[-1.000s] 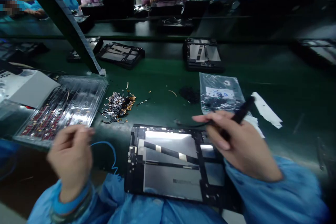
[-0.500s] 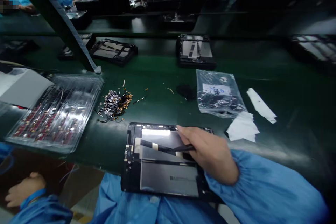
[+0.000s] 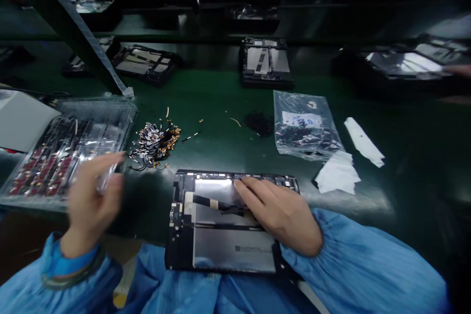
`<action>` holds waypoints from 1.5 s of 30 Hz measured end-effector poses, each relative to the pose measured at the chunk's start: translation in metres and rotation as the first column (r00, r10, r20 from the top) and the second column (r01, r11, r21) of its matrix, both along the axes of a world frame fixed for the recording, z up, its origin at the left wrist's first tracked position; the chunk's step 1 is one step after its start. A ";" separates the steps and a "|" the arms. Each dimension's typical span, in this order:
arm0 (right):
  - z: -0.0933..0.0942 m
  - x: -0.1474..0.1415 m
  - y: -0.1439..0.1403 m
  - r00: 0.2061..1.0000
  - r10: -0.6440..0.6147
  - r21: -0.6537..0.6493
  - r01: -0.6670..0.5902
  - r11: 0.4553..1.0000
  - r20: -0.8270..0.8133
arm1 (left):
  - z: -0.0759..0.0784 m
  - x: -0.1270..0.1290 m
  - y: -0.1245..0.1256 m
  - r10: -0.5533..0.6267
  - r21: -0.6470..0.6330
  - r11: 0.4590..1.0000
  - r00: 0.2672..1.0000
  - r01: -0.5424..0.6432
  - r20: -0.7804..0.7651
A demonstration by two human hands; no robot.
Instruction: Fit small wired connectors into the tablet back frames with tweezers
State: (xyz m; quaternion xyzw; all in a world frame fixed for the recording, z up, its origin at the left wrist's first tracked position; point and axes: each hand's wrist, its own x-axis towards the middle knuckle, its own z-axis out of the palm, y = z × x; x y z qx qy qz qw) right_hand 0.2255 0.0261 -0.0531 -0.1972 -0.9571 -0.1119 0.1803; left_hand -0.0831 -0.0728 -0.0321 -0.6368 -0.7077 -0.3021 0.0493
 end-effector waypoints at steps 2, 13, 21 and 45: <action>0.001 0.000 0.000 1.000 -0.007 -0.010 0.007 1.000 0.010 | 0.000 0.035 0.020 -0.439 -0.086 0.898 0.889 0.431 -0.131; 0.007 -0.002 0.001 0.999 -0.020 0.004 0.020 1.000 -0.027 | -0.023 0.096 0.066 -0.793 -0.340 0.605 0.584 0.720 -0.173; 0.009 0.028 -0.007 0.999 -0.050 -0.128 0.051 0.990 0.010 | -0.025 0.094 0.066 -0.799 -0.345 0.597 0.578 0.724 -0.168; 0.002 0.029 -0.009 0.990 -0.143 -0.026 0.143 0.989 0.013 | -0.027 0.098 0.063 -0.770 -0.355 0.638 0.558 0.683 -0.309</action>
